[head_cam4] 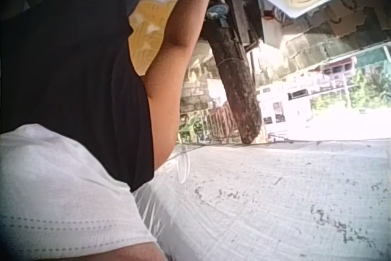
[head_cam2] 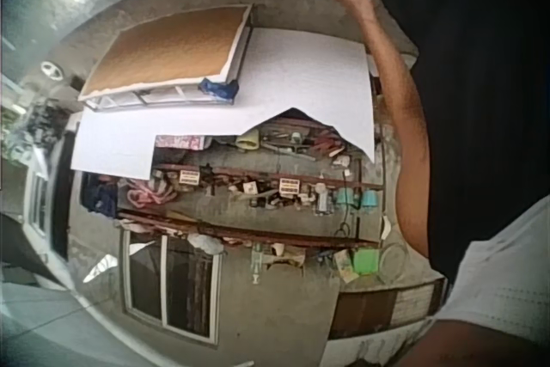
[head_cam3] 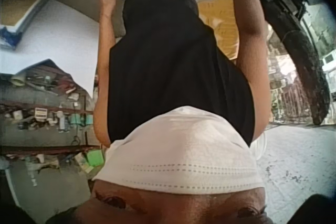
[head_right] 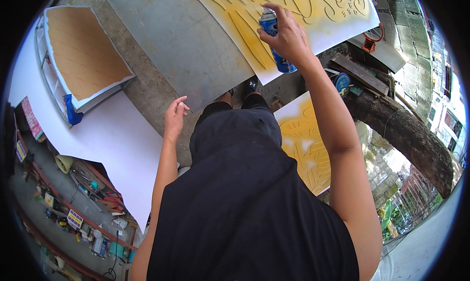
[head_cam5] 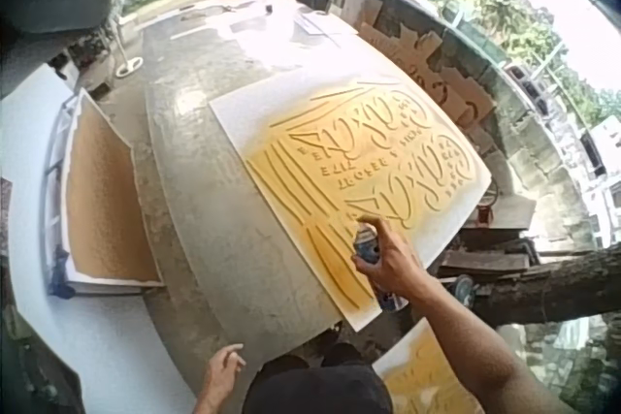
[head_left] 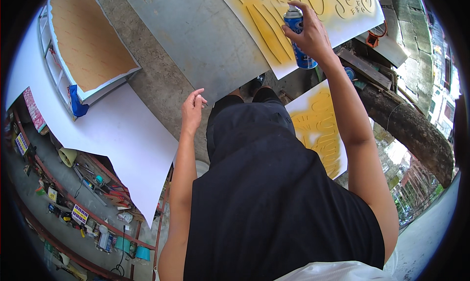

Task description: Spray painting a sign using a stencil on a board.

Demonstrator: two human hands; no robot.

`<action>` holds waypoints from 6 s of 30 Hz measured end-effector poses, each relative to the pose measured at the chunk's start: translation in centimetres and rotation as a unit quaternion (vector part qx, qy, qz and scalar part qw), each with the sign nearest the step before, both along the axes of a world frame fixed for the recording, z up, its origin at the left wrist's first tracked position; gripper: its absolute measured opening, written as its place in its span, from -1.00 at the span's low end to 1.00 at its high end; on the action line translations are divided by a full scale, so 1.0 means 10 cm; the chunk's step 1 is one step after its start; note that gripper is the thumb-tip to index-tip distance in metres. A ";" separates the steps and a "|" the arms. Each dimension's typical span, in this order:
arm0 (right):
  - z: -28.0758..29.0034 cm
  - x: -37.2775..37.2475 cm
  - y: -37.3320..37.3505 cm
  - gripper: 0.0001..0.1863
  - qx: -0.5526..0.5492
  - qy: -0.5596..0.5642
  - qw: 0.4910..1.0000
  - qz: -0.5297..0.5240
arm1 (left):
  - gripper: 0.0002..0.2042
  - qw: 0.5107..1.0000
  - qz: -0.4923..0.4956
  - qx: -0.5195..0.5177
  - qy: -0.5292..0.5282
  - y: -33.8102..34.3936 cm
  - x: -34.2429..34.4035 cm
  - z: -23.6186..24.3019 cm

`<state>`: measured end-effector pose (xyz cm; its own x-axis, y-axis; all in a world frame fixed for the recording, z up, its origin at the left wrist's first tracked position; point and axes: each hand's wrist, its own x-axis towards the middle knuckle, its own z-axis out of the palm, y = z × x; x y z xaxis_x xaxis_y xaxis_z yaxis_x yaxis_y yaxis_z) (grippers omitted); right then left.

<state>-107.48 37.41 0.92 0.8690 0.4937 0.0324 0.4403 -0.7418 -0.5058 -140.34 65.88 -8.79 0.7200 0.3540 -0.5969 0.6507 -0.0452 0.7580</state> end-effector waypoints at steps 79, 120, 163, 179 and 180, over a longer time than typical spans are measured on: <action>0.09 -0.63 -0.35 -0.31 -0.042 0.113 0.992 -0.035 | -0.68 0.998 -0.059 0.019 -0.001 -0.13 0.17 -0.01; 0.22 -1.27 -0.49 -0.25 0.032 0.122 0.990 -0.064 | -0.67 0.992 -0.121 0.033 -0.005 -0.07 0.37 0.04; 0.14 -0.82 -0.70 -0.27 0.026 0.090 0.989 -0.116 | -0.68 0.990 -0.138 0.041 -0.011 -0.08 0.46 0.05; 0.02 -1.22 -1.19 -0.30 -0.068 0.135 0.976 -0.157 | -0.68 0.989 -0.142 0.035 0.020 -0.03 0.51 0.04; 0.04 -1.26 -1.25 -0.29 -0.084 0.150 0.971 -0.167 | -0.68 0.990 -0.141 0.030 0.013 -0.03 0.52 0.04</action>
